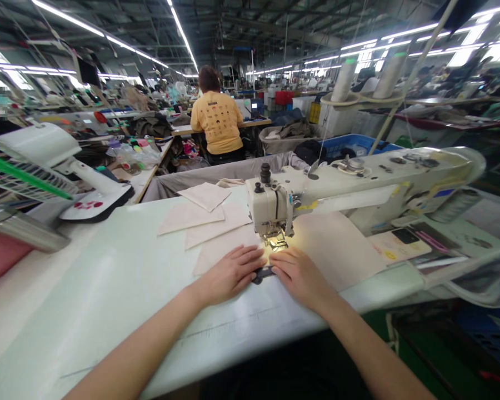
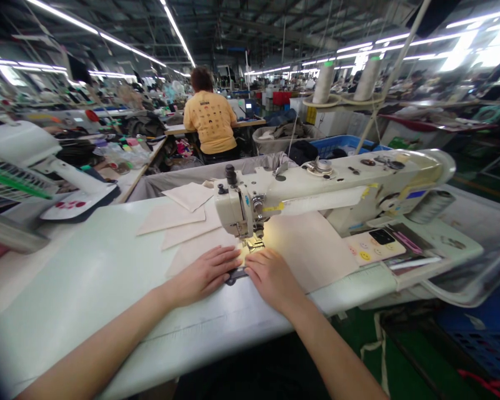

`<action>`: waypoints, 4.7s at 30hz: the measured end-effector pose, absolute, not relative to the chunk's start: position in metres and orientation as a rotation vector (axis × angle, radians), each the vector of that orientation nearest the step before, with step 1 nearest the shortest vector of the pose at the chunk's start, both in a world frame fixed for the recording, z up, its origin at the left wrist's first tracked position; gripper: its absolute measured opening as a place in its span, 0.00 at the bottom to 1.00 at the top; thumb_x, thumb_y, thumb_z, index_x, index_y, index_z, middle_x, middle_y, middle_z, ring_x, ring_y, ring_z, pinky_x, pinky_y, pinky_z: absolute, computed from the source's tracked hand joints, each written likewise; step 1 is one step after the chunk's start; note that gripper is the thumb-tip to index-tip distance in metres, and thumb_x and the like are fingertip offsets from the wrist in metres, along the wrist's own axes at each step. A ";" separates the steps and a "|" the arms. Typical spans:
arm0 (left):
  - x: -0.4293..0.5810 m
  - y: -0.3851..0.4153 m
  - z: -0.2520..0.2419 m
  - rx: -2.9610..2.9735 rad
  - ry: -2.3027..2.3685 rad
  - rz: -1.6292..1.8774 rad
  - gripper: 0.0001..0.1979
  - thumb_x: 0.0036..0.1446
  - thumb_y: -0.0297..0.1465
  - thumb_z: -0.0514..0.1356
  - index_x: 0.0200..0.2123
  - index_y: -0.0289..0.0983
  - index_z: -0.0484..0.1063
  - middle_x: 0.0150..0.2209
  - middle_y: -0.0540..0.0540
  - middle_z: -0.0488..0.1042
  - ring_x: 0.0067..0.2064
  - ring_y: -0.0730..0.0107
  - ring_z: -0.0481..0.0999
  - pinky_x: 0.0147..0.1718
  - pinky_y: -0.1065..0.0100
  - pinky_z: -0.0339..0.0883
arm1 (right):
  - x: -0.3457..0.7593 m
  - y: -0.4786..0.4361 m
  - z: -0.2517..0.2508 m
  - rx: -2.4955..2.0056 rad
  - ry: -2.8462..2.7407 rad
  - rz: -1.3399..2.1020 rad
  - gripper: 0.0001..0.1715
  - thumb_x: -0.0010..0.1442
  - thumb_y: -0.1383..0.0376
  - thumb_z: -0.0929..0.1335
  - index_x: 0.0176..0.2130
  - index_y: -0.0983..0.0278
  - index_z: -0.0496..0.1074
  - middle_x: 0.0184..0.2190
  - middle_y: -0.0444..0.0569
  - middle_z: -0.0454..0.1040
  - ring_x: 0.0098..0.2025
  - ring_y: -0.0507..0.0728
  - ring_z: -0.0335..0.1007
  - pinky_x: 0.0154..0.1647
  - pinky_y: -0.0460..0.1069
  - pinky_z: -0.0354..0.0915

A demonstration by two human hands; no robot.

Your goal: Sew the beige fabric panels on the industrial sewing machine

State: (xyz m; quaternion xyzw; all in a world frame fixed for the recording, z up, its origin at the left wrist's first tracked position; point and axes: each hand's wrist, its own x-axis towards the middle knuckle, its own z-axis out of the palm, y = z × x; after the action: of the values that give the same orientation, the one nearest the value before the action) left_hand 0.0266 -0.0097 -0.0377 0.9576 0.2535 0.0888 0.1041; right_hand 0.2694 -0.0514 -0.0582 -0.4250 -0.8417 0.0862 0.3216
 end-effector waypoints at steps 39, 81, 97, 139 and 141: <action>0.016 0.059 -0.052 2.646 1.590 0.167 0.30 0.69 0.48 0.51 0.69 0.39 0.59 0.70 0.38 0.56 0.71 0.46 0.54 0.66 0.41 0.49 | 0.292 -0.059 -0.066 -1.631 -2.130 -0.394 0.11 0.65 0.68 0.65 0.30 0.60 0.64 0.29 0.48 0.70 0.36 0.61 0.69 0.40 0.54 0.63; 0.028 -0.018 -0.060 2.705 1.279 0.521 0.20 0.69 0.31 0.51 0.61 0.38 0.69 0.63 0.38 0.68 0.63 0.52 0.69 0.64 0.44 0.60 | 0.294 -0.038 -0.064 -1.681 -1.923 -0.127 0.16 0.69 0.66 0.62 0.29 0.60 0.66 0.30 0.48 0.73 0.35 0.59 0.71 0.37 0.51 0.64; 0.028 -0.010 -0.061 2.746 1.209 0.554 0.20 0.70 0.35 0.49 0.60 0.39 0.70 0.62 0.38 0.69 0.62 0.52 0.70 0.63 0.46 0.62 | 0.352 -0.101 -0.038 -1.511 -2.175 0.420 0.08 0.57 0.73 0.66 0.33 0.60 0.71 0.43 0.49 0.74 0.46 0.58 0.71 0.47 0.52 0.68; -0.026 -0.133 -0.019 2.771 0.720 0.136 0.31 0.66 0.25 0.54 0.70 0.46 0.56 0.69 0.45 0.59 0.69 0.56 0.60 0.66 0.56 0.58 | 0.321 -0.154 -0.050 -0.839 -2.677 0.260 0.50 0.54 0.83 0.59 0.70 0.58 0.54 0.69 0.47 0.61 0.71 0.56 0.52 0.71 0.56 0.54; -0.030 -0.133 -0.014 2.667 0.806 0.182 0.29 0.65 0.26 0.56 0.68 0.47 0.61 0.68 0.44 0.62 0.68 0.56 0.63 0.65 0.57 0.61 | 0.314 -0.147 -0.056 -0.741 -2.639 0.305 0.41 0.59 0.82 0.60 0.66 0.58 0.62 0.64 0.49 0.68 0.68 0.56 0.58 0.69 0.56 0.56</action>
State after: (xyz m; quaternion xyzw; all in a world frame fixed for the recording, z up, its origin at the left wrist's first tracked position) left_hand -0.0296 -0.1333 -0.0143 0.9407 0.2841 0.0641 0.1741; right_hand 0.3144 -0.1466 -0.0564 -0.2638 -0.9394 0.1084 0.1904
